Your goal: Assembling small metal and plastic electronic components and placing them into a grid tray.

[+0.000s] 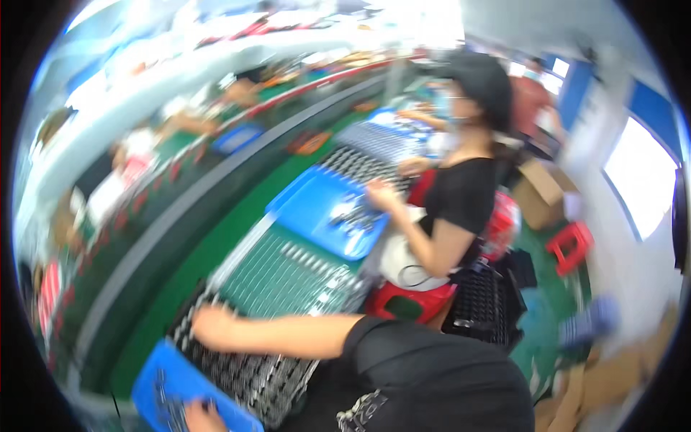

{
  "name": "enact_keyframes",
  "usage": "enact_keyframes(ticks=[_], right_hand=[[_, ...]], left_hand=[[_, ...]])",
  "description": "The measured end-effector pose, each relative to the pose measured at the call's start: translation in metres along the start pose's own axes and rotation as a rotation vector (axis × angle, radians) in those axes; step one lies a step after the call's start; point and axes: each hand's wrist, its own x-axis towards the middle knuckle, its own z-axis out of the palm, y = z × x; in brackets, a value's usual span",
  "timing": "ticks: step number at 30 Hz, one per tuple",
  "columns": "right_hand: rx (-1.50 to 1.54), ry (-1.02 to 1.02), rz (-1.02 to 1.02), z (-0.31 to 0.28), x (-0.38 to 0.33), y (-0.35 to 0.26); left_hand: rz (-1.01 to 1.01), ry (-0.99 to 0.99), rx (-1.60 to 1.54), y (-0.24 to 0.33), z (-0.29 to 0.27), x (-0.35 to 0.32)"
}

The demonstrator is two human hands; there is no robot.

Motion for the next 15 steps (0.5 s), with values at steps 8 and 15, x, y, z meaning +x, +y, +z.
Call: enact_keyframes(ticks=[8, 15], right_hand=[[0.114, 0.178, 0.042, -0.014, -0.041, 0.021], [0.560, 0.077, 0.071, -0.057, -0.128, 0.026]], left_hand=[[0.118, -0.242, 0.094, 0.049, -0.062, 0.015], [0.045, -0.197, 0.338, 0.090, -0.083, 0.004]])
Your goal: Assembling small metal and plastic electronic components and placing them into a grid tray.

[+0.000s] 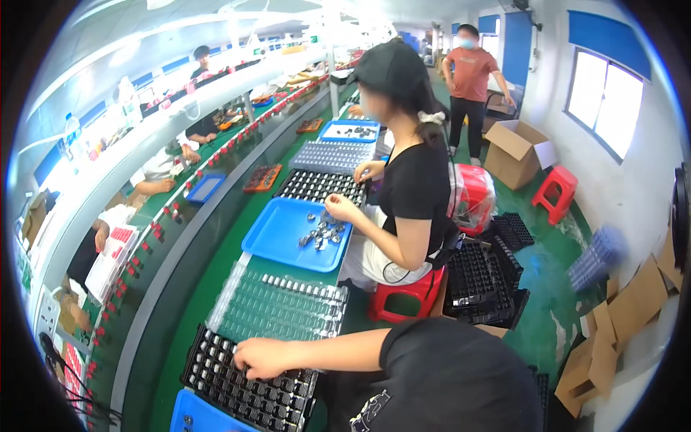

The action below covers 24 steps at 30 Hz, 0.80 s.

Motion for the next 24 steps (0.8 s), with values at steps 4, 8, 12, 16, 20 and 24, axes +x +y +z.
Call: enact_keyframes(ticks=[4, 8, 12, 16, 20, 24], right_hand=[[-0.030, 0.150, -0.007, -0.034, -0.045, 0.001], [-0.117, 0.275, 0.040, -0.073, -0.070, 0.026], [-0.263, 0.376, 0.255, -0.103, -0.054, 0.044], [-0.340, 0.448, 0.268, -0.115, -0.001, 0.094], [-0.564, 0.352, 0.369, -0.124, 0.047, 0.150], [-0.495, 0.291, 0.435, -0.128, 0.052, 0.164]], left_hand=[[-0.073, 0.184, -0.164, -0.005, 0.052, -0.011], [-0.108, 0.235, -0.225, -0.005, 0.063, -0.015], [-0.155, 0.217, -0.245, -0.013, 0.056, -0.020], [-0.157, 0.388, -0.497, -0.015, 0.047, -0.026], [-0.300, 0.322, -0.769, -0.015, 0.048, -0.036], [-0.207, 0.375, -0.824, -0.013, 0.041, -0.048]])
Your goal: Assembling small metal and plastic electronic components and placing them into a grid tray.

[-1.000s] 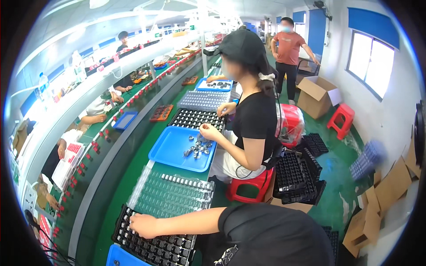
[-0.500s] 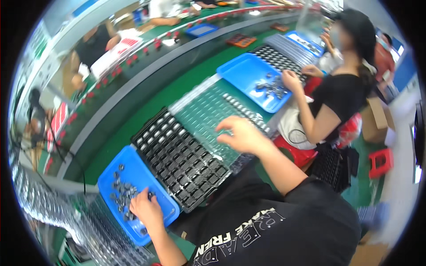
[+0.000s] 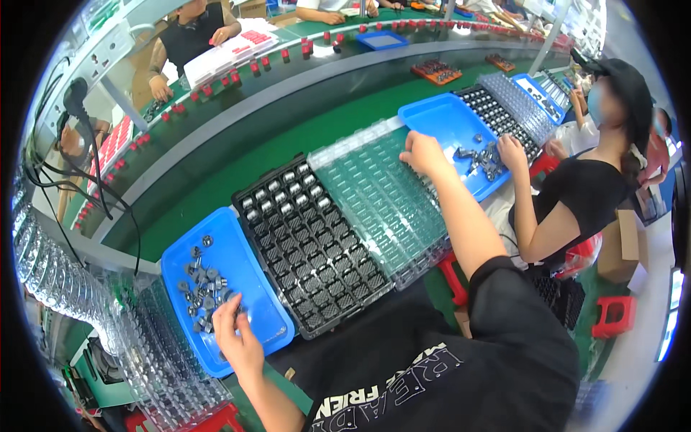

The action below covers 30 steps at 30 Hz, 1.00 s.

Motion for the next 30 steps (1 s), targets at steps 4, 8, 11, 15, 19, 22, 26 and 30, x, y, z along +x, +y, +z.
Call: enact_keyframes(ticks=[4, 8, 11, 15, 19, 22, 26, 30], right_hand=[[0.067, -0.003, -0.022, 0.010, -0.005, 0.010], [0.133, 0.063, -0.065, 0.014, -0.011, 0.021], [0.188, 0.033, -0.132, 0.014, -0.015, 0.019], [0.146, 0.076, -0.282, 0.023, -0.010, 0.025], [0.135, 0.247, -0.197, 0.011, -0.012, 0.023], [0.398, 0.127, -0.086, -0.005, -0.040, -0.034], [1.007, -0.134, -0.268, -0.004, -0.100, -0.101], [1.217, -0.457, -0.327, -0.024, -0.181, -0.174]], left_hand=[[-0.154, -0.017, -0.213, 0.011, -0.002, -0.005], [-0.139, 0.028, -0.551, -0.002, 0.015, -0.008], [-0.160, -0.010, -0.624, -0.009, 0.009, -0.012], [-0.215, -0.007, -0.853, 0.009, 0.020, -0.010], [-0.172, -0.067, -1.037, 0.029, 0.038, 0.005], [-0.121, -0.082, -1.133, 0.033, 0.040, 0.003], [-0.164, -0.054, -1.235, 0.046, 0.039, -0.002], [-0.158, -0.055, -1.142, 0.045, 0.041, -0.010]])
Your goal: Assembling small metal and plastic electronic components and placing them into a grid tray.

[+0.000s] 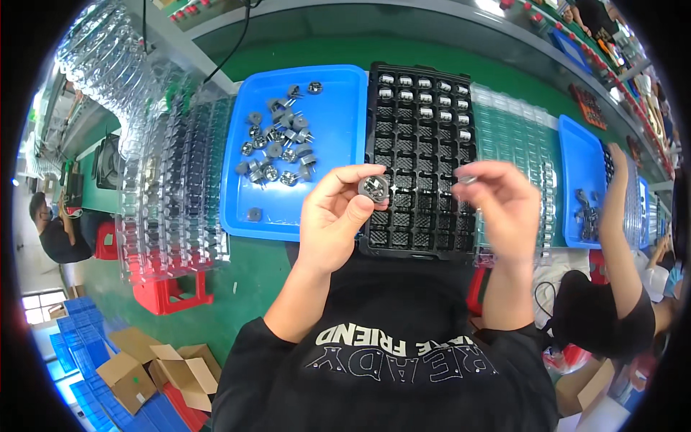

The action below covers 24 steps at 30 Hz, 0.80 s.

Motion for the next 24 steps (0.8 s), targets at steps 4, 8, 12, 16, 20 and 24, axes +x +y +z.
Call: enact_keyframes(ticks=[4, 8, 12, 16, 20, 24], right_hand=[[-0.372, -0.090, -0.374, 0.042, -0.006, -0.012], [-0.365, -0.074, -0.447, 0.060, -0.004, -0.012], [-0.394, -0.078, -0.517, 0.064, -0.005, -0.004], [-0.390, -0.070, -0.542, 0.067, -0.006, -0.001], [-0.444, -0.062, -0.543, 0.068, -0.011, -0.004], [-0.456, -0.080, -0.560, 0.066, -0.010, -0.003]], left_hand=[[-0.032, -0.060, -0.040, 0.008, 0.004, -0.004], [0.107, -0.113, 0.010, 0.009, 0.007, -0.004], [0.120, -0.135, 0.025, 0.011, 0.003, -0.006], [0.090, -0.129, -0.014, 0.011, 0.003, -0.009], [0.047, -0.070, 0.099, 0.017, 0.007, -0.010], [0.012, -0.095, 0.101, 0.017, 0.004, -0.010]])
